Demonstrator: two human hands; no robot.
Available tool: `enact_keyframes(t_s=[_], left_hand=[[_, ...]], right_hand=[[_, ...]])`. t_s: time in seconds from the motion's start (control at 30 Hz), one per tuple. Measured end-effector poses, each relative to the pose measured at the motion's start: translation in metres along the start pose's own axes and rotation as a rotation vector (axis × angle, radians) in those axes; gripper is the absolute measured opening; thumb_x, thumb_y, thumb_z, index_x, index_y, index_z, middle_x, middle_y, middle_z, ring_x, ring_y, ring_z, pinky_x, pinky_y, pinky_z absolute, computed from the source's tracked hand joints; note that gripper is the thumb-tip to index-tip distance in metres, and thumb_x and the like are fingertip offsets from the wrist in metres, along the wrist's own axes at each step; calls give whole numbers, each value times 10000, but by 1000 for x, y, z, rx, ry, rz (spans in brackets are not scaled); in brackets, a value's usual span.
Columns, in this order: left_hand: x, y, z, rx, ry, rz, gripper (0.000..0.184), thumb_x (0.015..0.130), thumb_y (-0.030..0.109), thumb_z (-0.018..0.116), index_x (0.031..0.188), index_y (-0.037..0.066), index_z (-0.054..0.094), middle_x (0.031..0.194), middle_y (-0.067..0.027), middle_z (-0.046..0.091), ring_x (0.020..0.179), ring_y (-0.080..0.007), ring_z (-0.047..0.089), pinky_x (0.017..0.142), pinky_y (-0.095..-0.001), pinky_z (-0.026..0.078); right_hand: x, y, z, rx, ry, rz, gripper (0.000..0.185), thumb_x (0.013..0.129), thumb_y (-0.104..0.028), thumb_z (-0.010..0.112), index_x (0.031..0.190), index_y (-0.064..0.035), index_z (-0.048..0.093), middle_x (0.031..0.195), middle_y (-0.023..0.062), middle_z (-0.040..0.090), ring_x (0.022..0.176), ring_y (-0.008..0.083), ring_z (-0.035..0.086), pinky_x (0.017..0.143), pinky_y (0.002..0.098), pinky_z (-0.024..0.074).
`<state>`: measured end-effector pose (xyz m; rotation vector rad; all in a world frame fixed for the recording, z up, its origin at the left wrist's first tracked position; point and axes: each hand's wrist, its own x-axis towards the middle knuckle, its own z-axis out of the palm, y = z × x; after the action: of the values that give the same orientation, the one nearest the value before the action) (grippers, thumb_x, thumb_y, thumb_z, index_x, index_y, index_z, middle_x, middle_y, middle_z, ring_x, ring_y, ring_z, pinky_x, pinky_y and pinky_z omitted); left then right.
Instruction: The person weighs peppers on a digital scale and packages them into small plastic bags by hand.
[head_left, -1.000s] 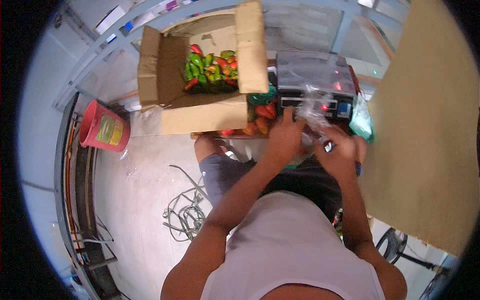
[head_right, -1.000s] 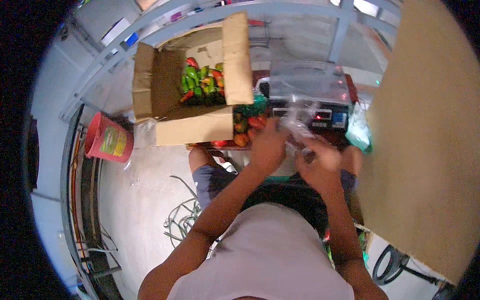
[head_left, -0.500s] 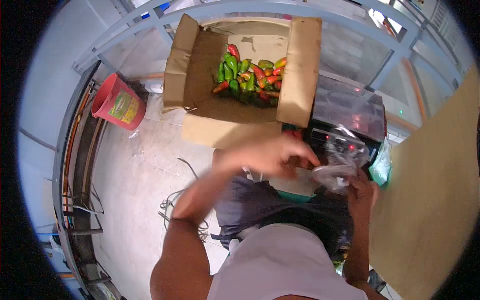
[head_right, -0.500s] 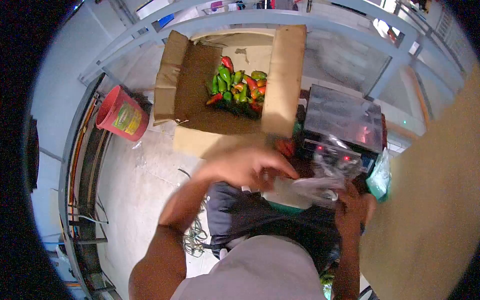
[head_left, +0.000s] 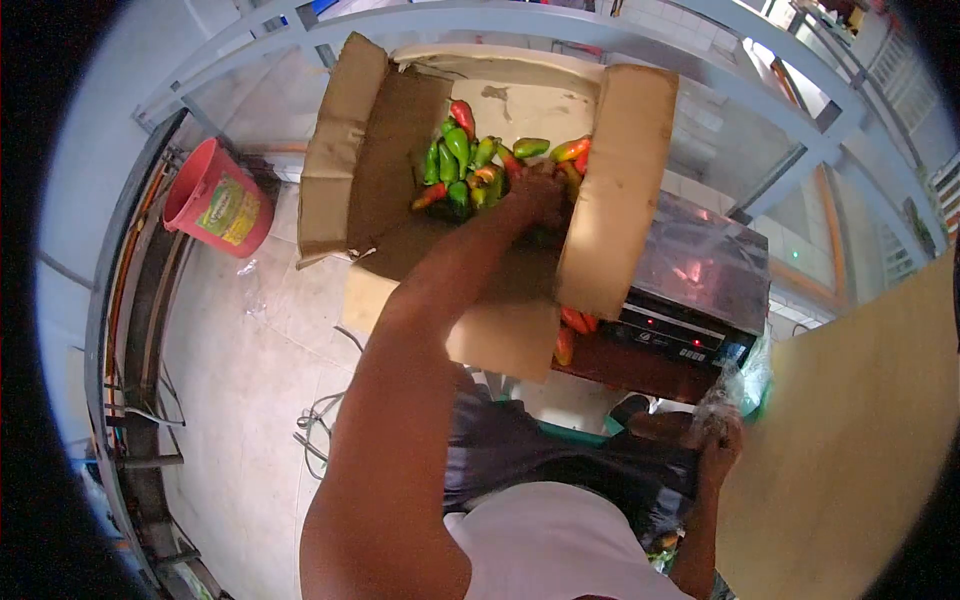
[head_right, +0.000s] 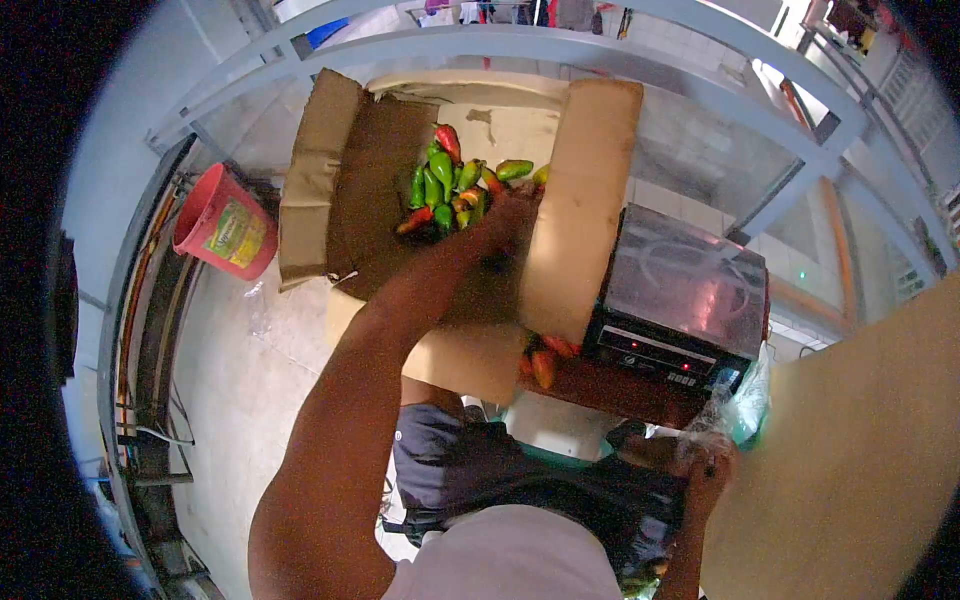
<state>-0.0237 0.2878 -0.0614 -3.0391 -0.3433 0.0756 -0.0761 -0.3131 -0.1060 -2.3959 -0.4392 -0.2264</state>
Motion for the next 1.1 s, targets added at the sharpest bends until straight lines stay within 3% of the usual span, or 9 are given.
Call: enact_keyframes(t_s=[0.23, 0.3, 0.43, 0.53, 0.63, 0.77, 0.83, 1.07, 1.1], left_hand=[[0, -21, 23, -250, 58, 62, 671, 828, 297, 668, 1385, 2, 440, 1290, -271, 534, 1172, -416, 573, 974, -513, 483], [4, -23, 29, -231, -37, 48, 655, 837, 277, 661, 1389, 3, 438, 1249, -286, 557, 1106, -422, 612, 940, -525, 505], [-15, -34, -31, -372, -515, 38, 666, 814, 191, 680, 1416, 42, 438, 1130, -245, 626, 960, -363, 672, 885, -500, 543], [-27, -56, -55, -554, -829, 18, 740, 744, 148, 716, 1431, 86, 449, 1165, -211, 634, 952, -321, 668, 891, -452, 544], [-66, -104, -30, -601, -514, 108, 810, 676, 123, 738, 1436, 103, 460, 1295, -203, 594, 1060, -311, 630, 957, -413, 512], [-79, -128, -124, -518, -171, -346, 745, 686, 127, 747, 1393, 88, 517, 1271, -182, 610, 1110, -257, 615, 974, -377, 497], [-58, -166, -86, -296, 102, -427, 716, 684, 165, 758, 1371, 127, 559, 1128, -222, 675, 1080, -366, 649, 942, -418, 521], [-55, -173, -52, -568, 199, -486, 624, 724, 112, 755, 1320, 78, 577, 1059, -183, 702, 932, -303, 704, 852, -395, 568], [-69, -160, -63, -818, 265, -450, 508, 761, 39, 706, 1259, 77, 612, 995, -113, 707, 857, -230, 711, 712, -340, 587]], right_hand=[[1, 10, 6, 71, 15, -9, 172, 944, -110, 601, 1029, 40, 600, 929, 114, 583, 861, 199, 585, 734, 320, 484], [8, -17, -4, 115, -60, 173, 191, 895, -106, 606, 1024, 35, 619, 1011, 159, 622, 942, 287, 602, 835, 385, 482], [2, 2, 6, -30, 93, -60, 188, 924, -64, 579, 1071, 52, 591, 964, 139, 608, 860, 224, 590, 753, 337, 483], [0, -15, 0, 89, 17, 111, 184, 913, -34, 557, 1071, 52, 596, 969, 150, 615, 872, 229, 589, 765, 341, 482], [4, -13, 8, 139, 72, 35, 182, 910, -19, 539, 1067, 53, 598, 958, 154, 615, 869, 234, 586, 770, 345, 481], [0, 11, 6, 13, -69, 221, 213, 893, -63, 570, 1071, 49, 601, 984, 143, 618, 902, 264, 585, 818, 350, 477], [4, 13, 3, -24, -108, 319, 322, 865, -150, 644, 1134, 26, 625, 1079, 161, 636, 1002, 332, 601, 921, 384, 466], [-10, 39, 5, 138, -56, 232, 393, 852, -164, 667, 1182, 38, 598, 1213, 219, 594, 1121, 377, 563, 998, 458, 443], [-9, 28, 6, 69, -28, 192, 404, 847, -158, 672, 1193, 36, 595, 1240, 228, 584, 1145, 386, 556, 1010, 461, 438]])
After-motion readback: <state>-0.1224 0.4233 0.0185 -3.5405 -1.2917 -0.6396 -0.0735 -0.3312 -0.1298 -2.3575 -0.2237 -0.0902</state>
